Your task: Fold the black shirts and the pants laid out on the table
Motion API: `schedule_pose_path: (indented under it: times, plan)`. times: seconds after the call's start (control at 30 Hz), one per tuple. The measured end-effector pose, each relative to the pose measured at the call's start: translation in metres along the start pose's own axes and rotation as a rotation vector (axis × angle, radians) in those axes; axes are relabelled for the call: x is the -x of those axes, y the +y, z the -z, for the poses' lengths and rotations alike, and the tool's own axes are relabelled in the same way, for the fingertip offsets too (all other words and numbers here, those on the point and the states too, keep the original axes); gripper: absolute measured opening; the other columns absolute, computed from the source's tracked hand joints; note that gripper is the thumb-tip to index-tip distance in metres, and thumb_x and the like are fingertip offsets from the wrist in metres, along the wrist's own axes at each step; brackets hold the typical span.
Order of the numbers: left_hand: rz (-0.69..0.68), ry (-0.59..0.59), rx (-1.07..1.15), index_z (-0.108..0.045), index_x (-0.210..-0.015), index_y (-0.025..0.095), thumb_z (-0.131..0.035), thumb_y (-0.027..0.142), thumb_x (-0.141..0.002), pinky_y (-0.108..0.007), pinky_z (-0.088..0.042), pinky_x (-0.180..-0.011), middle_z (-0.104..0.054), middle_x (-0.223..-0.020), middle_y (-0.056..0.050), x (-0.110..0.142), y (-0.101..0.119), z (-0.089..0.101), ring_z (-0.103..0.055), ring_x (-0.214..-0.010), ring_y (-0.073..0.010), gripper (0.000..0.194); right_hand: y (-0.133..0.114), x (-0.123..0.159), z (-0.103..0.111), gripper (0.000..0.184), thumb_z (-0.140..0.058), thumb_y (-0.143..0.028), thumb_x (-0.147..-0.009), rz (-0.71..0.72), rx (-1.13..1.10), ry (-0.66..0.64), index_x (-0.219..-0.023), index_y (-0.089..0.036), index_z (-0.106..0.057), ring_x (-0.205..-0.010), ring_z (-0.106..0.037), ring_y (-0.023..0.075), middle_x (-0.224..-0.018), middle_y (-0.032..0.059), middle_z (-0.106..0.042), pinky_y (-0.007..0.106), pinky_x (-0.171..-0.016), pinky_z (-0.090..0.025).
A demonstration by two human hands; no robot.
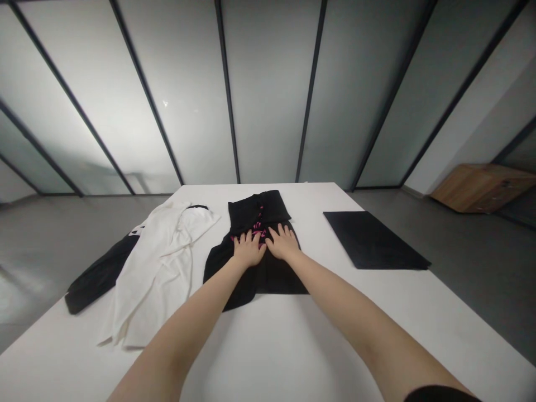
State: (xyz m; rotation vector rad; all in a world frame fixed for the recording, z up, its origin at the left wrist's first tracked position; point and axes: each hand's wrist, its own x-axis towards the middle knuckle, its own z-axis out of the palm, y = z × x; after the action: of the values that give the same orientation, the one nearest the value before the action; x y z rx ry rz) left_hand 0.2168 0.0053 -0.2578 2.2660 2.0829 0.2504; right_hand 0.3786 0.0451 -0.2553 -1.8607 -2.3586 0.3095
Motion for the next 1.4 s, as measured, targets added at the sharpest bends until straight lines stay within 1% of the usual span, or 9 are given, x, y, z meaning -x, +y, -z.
schedule_pose_path:
  times: [0.27, 0.37, 0.53, 0.63, 0.77, 0.97, 1.13, 1.27, 1.4]
  plan:
    - [-0.004, 0.04, 0.066, -0.049, -0.158, 0.028, -0.047, 0.058, -0.101, -0.064, -0.025, -0.124, -0.042, -0.169, -0.015, -0.038, -0.005, 0.001, -0.041, -0.149, -0.0419, 0.064, 0.012, -0.032, 0.009, 0.068, -0.034, -0.056, -0.108, 0.036, 0.017, 0.05, -0.169, -0.026, -0.034, -0.162, -0.022, 0.035, -0.178, 0.0126, -0.023, 0.05, -0.127, -0.015]
    - [-0.009, 0.09, 0.07, -0.053, -0.152, 0.026, -0.048, 0.053, -0.102, -0.061, -0.026, -0.124, -0.045, -0.166, -0.016, -0.034, -0.004, 0.0, -0.043, -0.147, -0.0393, 0.057, 0.011, -0.027, 0.01, 0.066, -0.036, -0.052, -0.108, 0.054, 0.021, 0.091, -0.169, -0.024, -0.034, -0.16, -0.026, 0.0351, -0.176, 0.0143, -0.027, 0.049, -0.126, -0.019]
    - [0.005, 0.266, 0.066, -0.056, -0.144, 0.015, -0.052, 0.032, -0.1, -0.043, -0.038, -0.118, -0.056, -0.152, -0.018, -0.013, 0.0, 0.004, -0.05, -0.139, -0.0315, 0.046, 0.007, -0.002, 0.013, 0.052, -0.041, -0.037, -0.107, 0.072, 0.034, 0.207, -0.155, -0.02, -0.053, -0.137, -0.05, 0.0342, -0.154, 0.0181, -0.054, 0.044, -0.114, -0.036]
    - [-0.021, 0.235, 0.042, -0.063, -0.132, 0.015, -0.05, 0.029, -0.101, -0.043, -0.043, -0.112, -0.064, -0.136, -0.017, 0.004, 0.007, 0.006, -0.058, -0.128, -0.0313, 0.036, 0.007, 0.018, 0.013, 0.047, -0.042, -0.037, -0.106, 0.084, 0.04, 0.203, -0.145, -0.021, -0.063, -0.132, -0.053, 0.0347, -0.147, 0.0178, -0.059, 0.044, -0.109, -0.04]
    - [-0.032, 0.179, 0.05, -0.066, -0.13, 0.017, -0.049, 0.032, -0.102, -0.047, -0.041, -0.116, -0.066, -0.135, -0.017, 0.032, 0.019, 0.005, -0.059, -0.129, -0.0322, 0.035, 0.015, 0.046, 0.009, 0.05, -0.045, -0.04, -0.106, 0.094, 0.061, 0.179, -0.151, -0.023, -0.059, -0.143, -0.047, 0.0356, -0.163, 0.017, -0.047, 0.046, -0.114, -0.037]
    - [-0.01, 0.057, 0.031, -0.053, -0.156, 0.023, -0.048, 0.046, -0.103, -0.072, -0.025, -0.123, -0.042, -0.168, -0.017, 0.098, 0.051, -0.001, -0.033, -0.155, -0.044, 0.058, 0.032, 0.085, 0.003, 0.057, -0.044, -0.043, -0.107, 0.087, 0.062, 0.094, -0.159, -0.023, -0.051, -0.156, -0.036, 0.0352, -0.172, 0.0151, -0.037, 0.047, -0.125, -0.026]
    - [-0.065, -0.082, 0.011, -0.043, -0.164, 0.029, -0.049, 0.053, -0.101, -0.081, -0.025, -0.117, -0.032, -0.173, -0.017, 0.148, 0.073, 0.014, -0.027, -0.157, -0.0502, 0.068, 0.038, 0.109, 0.008, 0.063, -0.041, -0.045, -0.108, 0.076, 0.071, -0.004, -0.167, -0.022, -0.04, -0.161, -0.027, 0.0374, -0.176, 0.0161, -0.027, 0.053, -0.129, -0.021]
    - [-0.146, -0.15, 0.038, -0.059, -0.151, 0.03, -0.055, 0.054, -0.098, -0.068, -0.045, -0.109, -0.051, -0.162, -0.016, 0.15, 0.064, 0.041, -0.048, -0.145, -0.046, 0.058, 0.036, 0.132, 0.012, 0.067, -0.046, -0.047, -0.106, 0.016, 0.036, -0.123, -0.169, -0.025, -0.035, -0.162, -0.02, 0.0426, -0.177, 0.015, -0.021, 0.059, -0.128, -0.022]
    - [-0.1, -0.028, 0.034, -0.07, -0.13, 0.024, -0.047, 0.046, -0.104, -0.052, -0.053, -0.101, -0.071, -0.134, -0.014, 0.127, 0.036, 0.054, -0.065, -0.123, -0.0356, 0.042, 0.022, 0.158, 0.01, 0.068, -0.041, -0.053, -0.107, 0.003, -0.063, -0.107, -0.17, -0.029, -0.032, -0.162, -0.018, 0.0435, -0.179, 0.0126, -0.018, 0.062, -0.126, -0.024]
